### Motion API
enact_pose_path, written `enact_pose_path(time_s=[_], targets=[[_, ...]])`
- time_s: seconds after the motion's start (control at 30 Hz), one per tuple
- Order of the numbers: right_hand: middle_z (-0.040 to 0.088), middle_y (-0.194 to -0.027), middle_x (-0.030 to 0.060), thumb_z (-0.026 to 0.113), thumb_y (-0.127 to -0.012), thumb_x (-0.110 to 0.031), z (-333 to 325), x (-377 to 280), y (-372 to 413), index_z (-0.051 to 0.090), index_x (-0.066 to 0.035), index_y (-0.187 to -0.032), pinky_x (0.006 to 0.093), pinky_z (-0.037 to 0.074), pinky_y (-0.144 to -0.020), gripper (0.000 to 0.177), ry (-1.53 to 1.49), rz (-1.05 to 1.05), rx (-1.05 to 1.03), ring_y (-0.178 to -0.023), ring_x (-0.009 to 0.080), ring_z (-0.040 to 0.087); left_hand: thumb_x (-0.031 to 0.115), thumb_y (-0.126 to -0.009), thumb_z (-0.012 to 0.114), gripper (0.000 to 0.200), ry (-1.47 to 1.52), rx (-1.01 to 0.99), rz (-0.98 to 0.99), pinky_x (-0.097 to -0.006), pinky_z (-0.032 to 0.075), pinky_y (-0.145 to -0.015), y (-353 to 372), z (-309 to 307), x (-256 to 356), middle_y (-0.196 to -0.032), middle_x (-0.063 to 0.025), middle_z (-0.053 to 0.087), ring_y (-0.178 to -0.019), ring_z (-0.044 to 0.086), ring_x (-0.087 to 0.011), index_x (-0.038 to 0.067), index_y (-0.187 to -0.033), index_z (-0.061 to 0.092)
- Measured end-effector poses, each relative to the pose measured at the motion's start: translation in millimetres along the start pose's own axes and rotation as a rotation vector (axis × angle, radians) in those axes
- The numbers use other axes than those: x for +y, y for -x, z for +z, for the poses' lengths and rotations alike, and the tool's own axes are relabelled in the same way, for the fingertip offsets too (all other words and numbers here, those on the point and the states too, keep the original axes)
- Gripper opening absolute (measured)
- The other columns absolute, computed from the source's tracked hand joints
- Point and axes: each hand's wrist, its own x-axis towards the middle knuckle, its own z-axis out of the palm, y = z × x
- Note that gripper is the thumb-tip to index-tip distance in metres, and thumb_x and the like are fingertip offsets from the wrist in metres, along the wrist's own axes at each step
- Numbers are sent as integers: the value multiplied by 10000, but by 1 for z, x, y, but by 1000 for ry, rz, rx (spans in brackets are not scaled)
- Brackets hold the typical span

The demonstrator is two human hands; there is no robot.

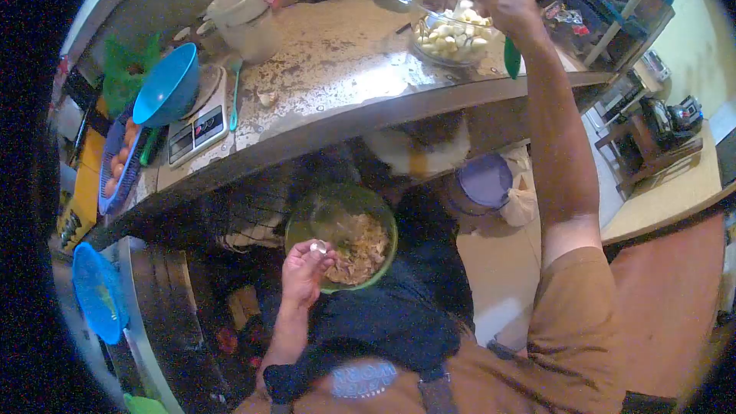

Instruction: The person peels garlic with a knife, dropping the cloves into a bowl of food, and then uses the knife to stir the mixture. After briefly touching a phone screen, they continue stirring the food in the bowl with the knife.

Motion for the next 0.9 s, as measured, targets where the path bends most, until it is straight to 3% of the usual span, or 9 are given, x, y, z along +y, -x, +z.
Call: enact_pose_path(time_s=[0.1, 0.13, 0.2, 0.27, 0.33, 0.43, 0.5, 0.7, 0.9], targets=[[615, -915, 66, 592, -859, -490, -8, 0, 21, 541, -29, -1064, 238, 398, -471, 507, -39, -85, 81, -596, 90, 537, 61, -831, 661, 264, -1, 13, 46, -304, 524, -696, -1, 1, -1, -996, -122, 624, -852, 626, -204, 52, -1054, 519], [602, -1006, 75, 511, -881, -552, -13, -4, 33, 476, -29, -1138, 242, 405, -467, 584, -139, 85, 11, -611, 95, 547, 61, -831, 661, 264, -1, 19, 47, -304, 524, -696, -1, 0, -1, -996, -122, 624, -852, 626, -204, 52, -1054, 519], [593, -1025, 75, 469, -908, -538, -9, -22, 84, 413, -29, -1192, 238, 417, -481, 586, -226, 52, -84, -640, 104, 560, 46, -826, 661, 273, -91, 90, 57, -289, 507, -678, -3, -2, -1, -988, -91, 607, -850, 610, -181, 55, -1058, 517], [562, -909, 118, 380, -984, -352, 20, 6, 124, 373, 1, -1185, 284, 468, -558, 406, -315, -128, -299, -623, 153, 580, 36, -823, 661, 280, -112, 77, 57, -282, 498, -679, -7, -4, -3, -984, -79, 601, -849, 603, -171, 58, -1061, 516], [561, -885, 112, 428, -966, -234, 56, -20, 181, 417, -28, -1123, 332, 490, -607, 259, -513, 158, -472, -681, 170, 599, 27, -819, 660, 287, -135, 65, 55, -275, 489, -681, -10, -3, -3, -979, -66, 595, -848, 597, -162, 61, -1065, 515], [566, -801, 70, 536, -917, -167, 113, -22, 250, 488, -14, -940, 289, 473, -618, 162, -509, 131, -632, -699, 120, 553, 5, -808, 660, 293, -131, 33, 47, -268, 490, -696, -13, 5, -5, -983, -65, 599, -839, 595, -155, 63, -1059, 520], [550, -764, 27, 556, -910, -159, 148, -22, 291, 525, -3, -911, 264, 459, -594, 159, -677, 109, -545, -689, 81, 526, -18, -794, 664, 280, -83, 20, 86, -266, 492, -701, -13, 12, -7, -978, -66, 610, -836, 591, -150, 59, -1031, 534], [608, -810, 10, 570, -900, -112, 156, -58, 321, 578, 12, -994, 231, 472, -598, 155, -797, 434, -802, -730, 46, 555, -3, -726, 743, 327, -80, 36, 193, -272, 505, -731, -13, 15, -22, -942, -62, 628, -824, 605, -153, 63, -978, 546], [659, -854, 139, 597, -868, -163, 180, -36, 341, 587, 35, -1000, 332, 505, -689, 237, -616, 307, -676, -774, 187, 638, -36, -752, 702, 270, -39, 32, 187, -298, 529, -727, -9, 19, -29, -933, -88, 627, -840, 617, -166, 52, -942, 532]])
